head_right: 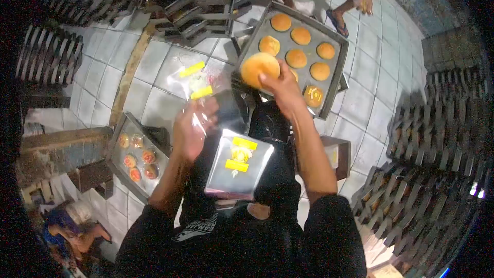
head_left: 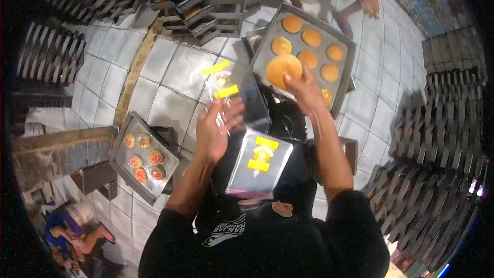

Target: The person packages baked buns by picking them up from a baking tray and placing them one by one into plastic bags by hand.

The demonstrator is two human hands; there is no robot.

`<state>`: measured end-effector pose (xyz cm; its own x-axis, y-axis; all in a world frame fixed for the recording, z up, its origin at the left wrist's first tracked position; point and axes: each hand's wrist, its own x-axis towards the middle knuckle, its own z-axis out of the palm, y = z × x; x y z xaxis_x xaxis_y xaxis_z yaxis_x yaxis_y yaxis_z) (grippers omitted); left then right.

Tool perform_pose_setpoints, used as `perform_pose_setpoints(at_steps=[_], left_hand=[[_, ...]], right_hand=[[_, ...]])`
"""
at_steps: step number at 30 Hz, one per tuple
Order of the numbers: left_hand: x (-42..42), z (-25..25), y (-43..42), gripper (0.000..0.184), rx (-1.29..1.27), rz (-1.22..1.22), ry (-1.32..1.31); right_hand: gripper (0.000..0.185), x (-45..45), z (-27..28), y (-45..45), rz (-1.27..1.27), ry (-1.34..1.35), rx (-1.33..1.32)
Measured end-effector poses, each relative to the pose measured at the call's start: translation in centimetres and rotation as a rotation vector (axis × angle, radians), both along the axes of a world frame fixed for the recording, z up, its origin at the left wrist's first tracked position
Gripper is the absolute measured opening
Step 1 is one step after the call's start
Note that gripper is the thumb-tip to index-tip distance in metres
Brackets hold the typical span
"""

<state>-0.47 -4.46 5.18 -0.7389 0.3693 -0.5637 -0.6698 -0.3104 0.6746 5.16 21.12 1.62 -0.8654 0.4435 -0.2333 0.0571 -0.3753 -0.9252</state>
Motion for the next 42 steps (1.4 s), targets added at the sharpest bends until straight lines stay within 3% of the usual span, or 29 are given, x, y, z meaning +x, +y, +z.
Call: perform_pose_setpoints(at_steps=[1,4,6,8,10,12,14,16,19,20,21,23,24,26,28,30,32,33,34,36,38,40,42], left_hand=[[-0.6,-1.9,-0.5,0.029,0.146,0.016,-0.023],[-2.4,-5.9,1.0,0.025,0.251,0.008,-0.102],[-1.3,-3.3,3.4,0.022,0.211,0.014,-0.170],[0.7,-1.0,5.0,0.025,0.291,-0.055,-0.143],[2.7,2.6,5.3,0.031,0.268,-0.115,-0.107],[3.7,2.8,5.1,0.032,0.304,-0.185,-0.172],[5.3,3.4,3.8,0.031,0.337,-0.199,-0.167],[5.0,2.3,2.7,0.033,0.426,-0.195,-0.173],[2.4,-1.0,0.1,0.040,0.518,-0.179,-0.196],[3.3,-1.4,0.1,0.040,0.499,-0.181,-0.187],[5.7,-1.7,0.9,0.045,0.376,-0.112,0.010],[10.0,3.6,2.0,0.051,0.218,-0.008,0.208],[8.7,3.2,1.4,0.051,0.215,0.003,0.210],[4.1,0.7,1.6,0.041,0.649,-0.064,0.043],[5.3,-1.2,4.8,0.044,0.458,0.048,0.132],[6.0,0.6,5.4,0.059,0.433,0.173,0.097],[4.3,0.4,3.5,0.066,0.491,0.096,-0.029],[3.6,1.0,3.0,0.074,0.554,0.008,-0.156],[3.3,1.5,2.9,0.088,0.525,0.092,-0.152],[2.7,0.3,3.0,0.085,0.566,0.001,-0.161],[1.9,-1.5,2.6,0.082,0.532,-0.045,-0.132],[0.3,-1.8,0.8,0.080,0.482,-0.100,-0.082],[-0.4,-1.0,-1.1,0.072,0.427,0.017,-0.047]], right_hand=[[0.053,1.8,2.9,-1.7,0.019,-0.024,0.055],[0.048,6.5,8.5,-8.7,0.038,0.032,0.224],[0.049,8.6,7.5,-10.1,0.063,0.311,1.107],[0.052,9.5,5.2,-9.3,0.033,0.359,1.396],[0.050,9.9,4.1,-8.8,-0.200,0.293,1.393],[0.045,10.3,6.4,-10.0,-0.216,0.285,1.349],[0.041,10.1,8.1,-11.2,-0.177,0.263,1.574],[0.049,10.2,8.3,-13.1,-0.046,0.186,1.450],[0.054,9.6,4.2,-15.6,0.156,0.218,1.356],[0.054,9.1,4.6,-15.7,0.146,0.227,1.340],[0.054,8.7,5.4,-15.2,0.086,0.221,1.408],[0.053,8.3,6.3,-14.0,0.055,0.179,1.508],[0.053,7.9,6.7,-14.1,0.063,0.188,1.505],[0.050,7.4,7.9,-13.5,0.181,0.194,1.490],[0.046,6.7,6.6,-12.7,0.208,0.140,1.544],[0.040,6.6,9.0,-12.0,0.266,0.129,1.403],[0.035,7.8,9.8,-12.4,0.216,0.254,1.505],[0.027,8.3,10.5,-12.8,0.328,0.238,1.256],[0.019,8.9,10.8,-13.1,0.432,0.214,1.007],[0.012,9.5,10.0,-14.1,0.424,0.141,1.059],[0.018,9.9,9.4,-14.2,0.641,0.137,0.551],[0.024,12.5,12.8,-14.1,1.042,0.429,0.093],[0.022,13.3,11.3,-13.5,1.136,0.556,-0.194]])
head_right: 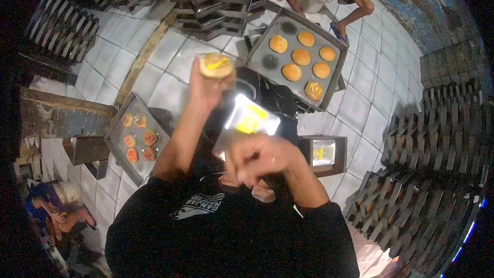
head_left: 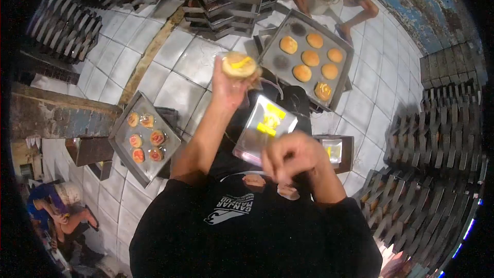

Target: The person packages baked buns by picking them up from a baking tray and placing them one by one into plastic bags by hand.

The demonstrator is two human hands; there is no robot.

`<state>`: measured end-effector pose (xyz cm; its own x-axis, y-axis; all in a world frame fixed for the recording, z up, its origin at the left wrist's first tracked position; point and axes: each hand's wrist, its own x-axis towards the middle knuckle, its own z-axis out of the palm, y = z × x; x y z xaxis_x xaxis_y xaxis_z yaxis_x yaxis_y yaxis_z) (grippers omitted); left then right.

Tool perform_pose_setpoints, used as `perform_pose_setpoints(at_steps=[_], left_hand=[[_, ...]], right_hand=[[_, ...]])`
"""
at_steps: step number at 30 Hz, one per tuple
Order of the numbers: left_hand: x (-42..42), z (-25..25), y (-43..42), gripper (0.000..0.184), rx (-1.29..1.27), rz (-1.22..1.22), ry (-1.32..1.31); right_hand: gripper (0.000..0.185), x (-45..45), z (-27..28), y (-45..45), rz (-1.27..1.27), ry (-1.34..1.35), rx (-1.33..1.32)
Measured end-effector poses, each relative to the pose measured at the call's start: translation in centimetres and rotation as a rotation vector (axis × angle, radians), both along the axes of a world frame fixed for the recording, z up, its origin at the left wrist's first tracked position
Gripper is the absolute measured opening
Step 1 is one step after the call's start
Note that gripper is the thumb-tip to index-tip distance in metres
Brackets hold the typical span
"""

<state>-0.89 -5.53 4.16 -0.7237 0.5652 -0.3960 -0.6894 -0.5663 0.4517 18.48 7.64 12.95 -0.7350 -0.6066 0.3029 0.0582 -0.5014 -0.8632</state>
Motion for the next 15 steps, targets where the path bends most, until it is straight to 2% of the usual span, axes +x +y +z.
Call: perform_pose_setpoints(at_steps=[1,2,3,4,5,6,7,8,9,10,11,12,13,15], left_hand=[[0.2,-0.2,-0.7,0.064,0.041,0.074,-0.055],[1.6,0.5,-0.9,0.064,0.046,0.077,-0.058],[3.6,2.1,-1.1,0.059,0.077,-0.061,-0.084],[5.1,3.5,-1.6,0.055,0.110,-0.197,-0.102],[5.6,4.3,-2.4,0.055,0.006,-0.343,-0.023],[5.7,4.7,-2.5,0.055,-0.002,-0.343,-0.030],[5.7,5.0,-2.1,0.057,-0.234,-0.202,0.244],[5.1,5.3,-1.5,0.058,-0.450,-0.046,0.529],[3.6,3.3,-1.5,0.055,-0.230,-0.132,0.455],[3.4,1.3,-1.3,0.055,-0.214,-0.122,0.465],[3.7,2.3,-1.0,0.047,-0.326,-0.170,0.508],[3.8,3.1,-0.7,0.041,-0.442,-0.209,0.553],[3.6,0.9,0.0,0.038,-0.413,-0.066,0.660],[3.3,0.6,0.2,0.035,-0.483,-0.009,0.757]], right_hand=[[0.022,-0.5,-0.8,0.0,-0.466,-0.076,0.334],[0.025,-1.3,-1.6,-0.1,-0.929,-0.153,0.669],[0.035,-2.3,-2.5,0.0,-1.321,0.252,1.101],[0.040,-2.6,-1.7,0.0,-1.389,0.481,1.219],[0.039,-2.9,-1.4,0.0,-1.326,0.519,1.118],[0.039,-2.4,-1.3,-0.6,-1.265,0.529,1.021],[0.030,-2.6,-1.0,-0.8,-1.266,0.547,1.114],[0.030,-3.2,-1.4,-0.4,-1.273,0.551,1.119],[0.027,-3.9,-2.2,0.4,-1.239,0.243,1.090],[0.026,-4.5,-2.8,1.1,-1.187,-0.054,1.047],[0.024,-5.1,-3.1,1.8,-1.195,-0.144,1.082],[0.024,-5.8,-3.4,2.5,-1.193,-0.110,1.085],[0.022,-6.0,-3.8,2.9,-1.225,0.033,1.150],[0.024,-6.3,-2.9,2.4,-1.301,0.294,1.170]])
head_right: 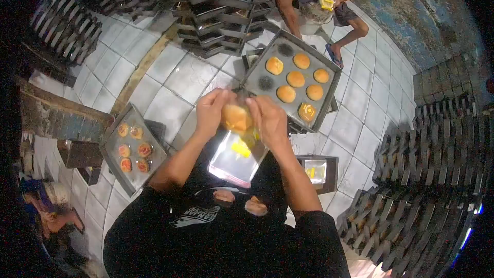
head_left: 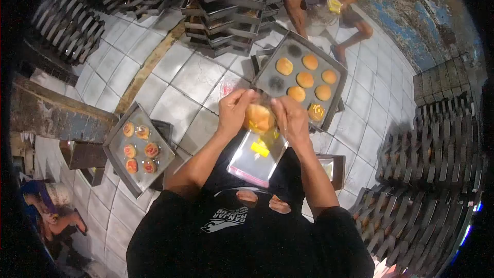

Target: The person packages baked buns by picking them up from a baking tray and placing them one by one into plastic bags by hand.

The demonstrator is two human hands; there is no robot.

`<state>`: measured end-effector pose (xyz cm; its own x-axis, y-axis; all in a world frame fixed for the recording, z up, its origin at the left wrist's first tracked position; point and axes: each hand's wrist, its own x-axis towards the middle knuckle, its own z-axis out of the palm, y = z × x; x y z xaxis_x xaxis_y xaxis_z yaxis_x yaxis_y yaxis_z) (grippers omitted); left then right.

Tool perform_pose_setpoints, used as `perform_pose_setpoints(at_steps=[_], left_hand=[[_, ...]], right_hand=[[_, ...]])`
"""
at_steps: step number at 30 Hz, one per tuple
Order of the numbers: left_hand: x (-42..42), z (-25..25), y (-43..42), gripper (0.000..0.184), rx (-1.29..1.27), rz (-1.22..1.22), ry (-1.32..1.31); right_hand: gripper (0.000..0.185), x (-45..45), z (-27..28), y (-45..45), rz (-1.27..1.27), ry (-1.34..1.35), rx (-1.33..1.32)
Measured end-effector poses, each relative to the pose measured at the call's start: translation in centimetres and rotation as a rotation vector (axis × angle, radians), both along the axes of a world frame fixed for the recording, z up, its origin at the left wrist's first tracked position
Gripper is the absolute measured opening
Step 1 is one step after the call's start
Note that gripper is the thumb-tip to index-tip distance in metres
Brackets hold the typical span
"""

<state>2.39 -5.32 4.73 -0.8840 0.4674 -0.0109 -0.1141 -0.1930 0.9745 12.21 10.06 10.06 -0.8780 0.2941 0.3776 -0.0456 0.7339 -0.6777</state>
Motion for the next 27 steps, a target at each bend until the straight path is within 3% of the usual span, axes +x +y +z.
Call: perform_pose_setpoints(at_steps=[1,3,5,6,7,9,10,11,13,14,15,16,17,18,19,21,22,23,24,25,26,27], left_hand=[[-0.1,-0.3,0.1,0.033,-0.055,0.048,0.093],[-0.1,0.8,0.6,0.031,0.005,0.065,-0.055],[-1.2,1.0,0.7,0.032,0.050,0.252,-0.106],[-2.4,-0.3,-0.1,0.029,-0.085,0.304,0.057],[-2.2,-1.7,-1.2,0.029,-0.101,0.300,0.051],[-0.3,-0.1,-3.1,0.025,-0.266,0.337,0.484],[0.5,-2.1,-4.2,0.024,-0.290,0.280,0.311],[1.0,-4.2,-5.0,0.024,-0.291,0.281,0.308],[2.0,-7.4,-6.3,0.023,-0.214,0.053,-0.146],[1.7,-7.8,-6.5,0.019,-0.219,0.050,-0.153],[1.4,-7.1,-6.1,0.019,-0.233,0.050,-0.169],[1.0,-6.4,-5.2,0.018,-0.134,0.036,-0.203],[0.4,-5.0,-4.0,0.017,-0.022,0.017,-0.222],[0.1,-4.0,-3.1,0.017,-0.007,-0.045,-0.133],[0.2,-3.2,-2.1,0.017,-0.002,-0.060,-0.133],[0.4,-2.3,-0.3,0.021,-0.164,0.054,0.040],[0.3,-2.7,0.5,0.034,-0.040,0.084,0.044],[0.8,-2.7,0.4,0.034,-0.038,0.078,0.050],[1.7,-2.5,0.0,0.040,-0.134,0.014,0.215],[2.5,-2.3,-0.5,0.046,-0.229,-0.042,0.382],[3.4,-1.7,-1.7,0.041,-0.444,-0.127,0.651],[4.4,-1.3,-2.6,0.041,-0.446,-0.099,0.653]], right_hand=[[0.024,-0.3,0.0,0.1,-0.007,0.003,0.000],[0.025,-1.0,-0.5,0.4,-0.010,-0.019,-0.096],[0.029,-1.9,-0.8,1.6,-0.116,-0.037,-0.234],[0.031,-1.9,-0.6,2.6,-0.116,-0.130,-0.484],[0.034,-1.7,-0.7,3.1,-0.114,-0.221,-0.734],[0.038,0.5,-2.4,2.0,-0.091,-0.220,-0.752],[0.037,1.6,-4.4,1.7,-0.078,-0.324,-0.712],[0.037,2.6,-5.6,1.4,-0.059,-0.429,-0.667],[0.037,4.1,-6.5,-1.0,-0.125,-0.601,-1.023],[0.025,4.7,-7.5,-1.1,-0.106,-0.605,-0.946],[0.025,4.7,-7.2,-2.0,-0.108,-0.622,-0.959],[0.024,4.5,-6.7,-3.0,-0.132,-0.423,-1.003],[0.029,3.9,-5.4,-3.2,-0.154,-0.206,-1.026],[0.044,3.7,-3.5,-2.4,-0.096,-0.346,-1.062],[0.044,3.3,-3.8,-1.5,-0.110,-0.338,-1.059],[0.051,1.9,-4.9,0.3,-0.089,-0.160,-0.840],[0.055,1.1,-4.9,1.4,-0.120,-0.121,-0.659],[0.059,0.2,-4.8,2.8,-0.147,-0.078,-0.475],[0.066,-0.5,-6.6,4.8,-0.141,-0.072,-0.200],[0.066,-0.1,-7.9,5.8,-0.137,-0.061,-0.190],[0.070,0.2,-8.9,6.4,-0.211,-0.126,-0.013],[0.073,0.4,-8.7,6.4,-0.275,-0.187,0.162]])
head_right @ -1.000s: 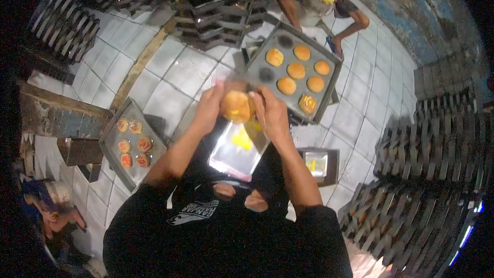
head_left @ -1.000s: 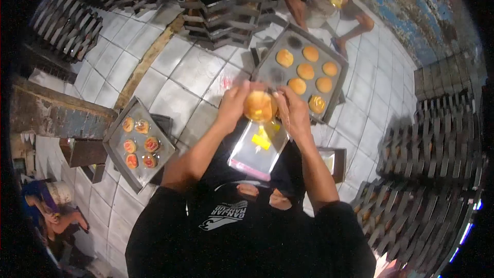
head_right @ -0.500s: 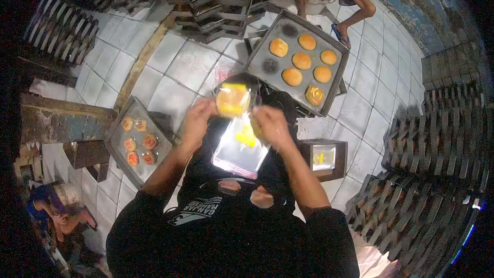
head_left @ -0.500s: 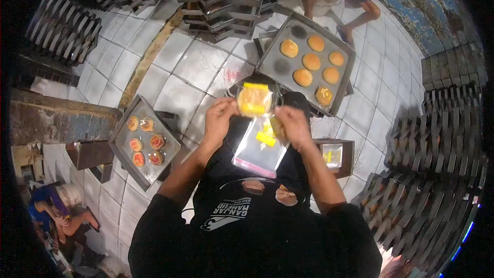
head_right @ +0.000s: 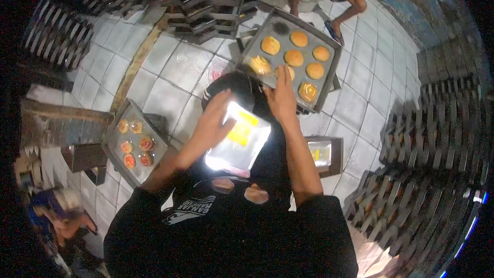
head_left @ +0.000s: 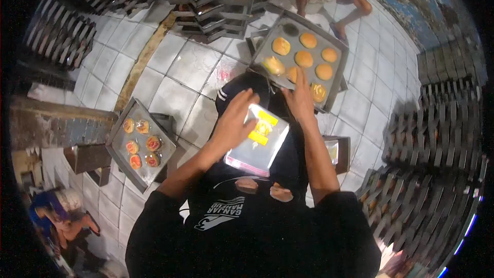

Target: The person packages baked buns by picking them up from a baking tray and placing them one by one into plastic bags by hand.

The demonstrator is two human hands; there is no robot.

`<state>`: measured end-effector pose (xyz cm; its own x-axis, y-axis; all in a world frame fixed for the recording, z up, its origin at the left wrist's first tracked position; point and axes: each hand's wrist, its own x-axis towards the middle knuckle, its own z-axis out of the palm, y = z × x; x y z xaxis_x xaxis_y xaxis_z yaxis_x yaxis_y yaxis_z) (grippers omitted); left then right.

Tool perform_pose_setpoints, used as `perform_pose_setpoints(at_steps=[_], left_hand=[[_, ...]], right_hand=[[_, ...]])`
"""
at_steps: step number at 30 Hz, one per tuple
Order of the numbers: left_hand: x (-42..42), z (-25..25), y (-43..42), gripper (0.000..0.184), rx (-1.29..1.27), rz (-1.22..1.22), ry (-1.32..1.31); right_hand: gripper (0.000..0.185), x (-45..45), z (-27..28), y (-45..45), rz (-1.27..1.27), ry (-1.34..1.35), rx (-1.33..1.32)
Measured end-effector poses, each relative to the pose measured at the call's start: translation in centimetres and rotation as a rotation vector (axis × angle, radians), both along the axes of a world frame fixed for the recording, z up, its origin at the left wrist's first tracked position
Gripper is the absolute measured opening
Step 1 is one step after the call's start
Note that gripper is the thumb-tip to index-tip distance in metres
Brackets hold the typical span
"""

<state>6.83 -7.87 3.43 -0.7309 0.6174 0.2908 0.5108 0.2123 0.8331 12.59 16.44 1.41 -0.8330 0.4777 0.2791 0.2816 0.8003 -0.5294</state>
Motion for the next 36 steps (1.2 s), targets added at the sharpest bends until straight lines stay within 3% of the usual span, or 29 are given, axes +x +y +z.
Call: perform_pose_setpoints(at_steps=[2,4,5,7,8,10,12,14,17,20,22,23,24,26,28,30,31,34,36], left_hand=[[1.4,0.4,-1.8,0.040,-0.271,-0.086,0.413],[1.0,0.1,-2.7,0.031,-0.273,-0.089,0.441],[0.7,0.3,-2.8,0.029,-0.212,-0.183,0.466],[0.6,0.4,-2.5,0.025,-0.167,-0.308,0.521],[0.8,0.3,-2.3,0.025,-0.166,-0.345,0.508],[1.4,0.3,-1.9,0.020,-0.275,-0.064,0.559],[0.8,0.4,-2.0,0.021,-0.277,-0.108,0.484],[-0.5,-0.2,-1.8,0.026,-0.167,-0.385,0.499],[0.2,1.5,-2.2,0.033,-0.067,-0.401,0.509],[1.1,4.1,-1.5,0.029,0.124,-0.234,0.256],[-0.6,5.0,-1.8,0.020,-0.340,-0.475,-0.680],[-0.3,4.3,-1.7,0.015,-0.191,-0.474,-0.761],[-0.5,3.9,-1.9,0.015,-0.190,-0.475,-0.770],[-0.4,3.8,-1.8,0.019,-0.157,-0.266,-1.144],[0.6,3.5,-1.7,0.023,-0.099,-0.173,-1.104],[1.3,4.0,-1.4,0.022,0.105,0.030,-0.792],[1.2,4.1,-1.9,0.021,0.062,0.044,-0.730],[1.4,2.3,-3.9,0.024,-0.138,-0.022,-0.833],[2.4,1.5,-3.8,0.028,-0.128,0.016,-0.815]], right_hand=[[0.069,2.3,1.2,-1.3,0.063,0.030,-0.085],[0.060,5.1,3.3,-2.9,0.362,-0.117,-0.354],[0.060,6.2,4.4,-3.6,0.343,-0.114,-0.364],[0.053,8.0,6.5,-4.9,0.528,-0.136,-0.080],[0.053,8.7,7.2,-5.1,0.494,-0.145,-0.096],[0.054,9.0,8.3,-4.8,0.459,-0.246,0.096],[0.049,8.9,9.0,-5.1,0.458,-0.218,0.054],[0.052,8.7,9.9,-6.2,0.420,-0.097,0.110],[0.033,8.4,9.6,-5.5,0.451,-0.133,0.159],[0.019,8.4,12.6,-4.3,0.555,-0.276,0.064],[0.020,6.9,14.4,-3.0,0.626,-0.194,-0.121],[0.025,6.3,13.6,-2.1,0.590,-0.176,-0.329],[0.025,5.7,13.2,-1.5,0.589,-0.184,-0.333],[0.028,4.8,12.2,-1.5,0.412,-0.246,-0.695],[0.032,4.3,10.8,-2.1,0.301,-0.153,-0.973],[0.027,4.3,10.1,-1.7,0.336,-0.309,-0.832],[0.024,4.1,10.0,-1.5,0.332,-0.405,-0.660],[0.021,5.4,6.9,-2.5,0.268,-0.257,-0.606],[0.021,6.3,5.2,-2.2,0.305,-0.364,-0.499]])
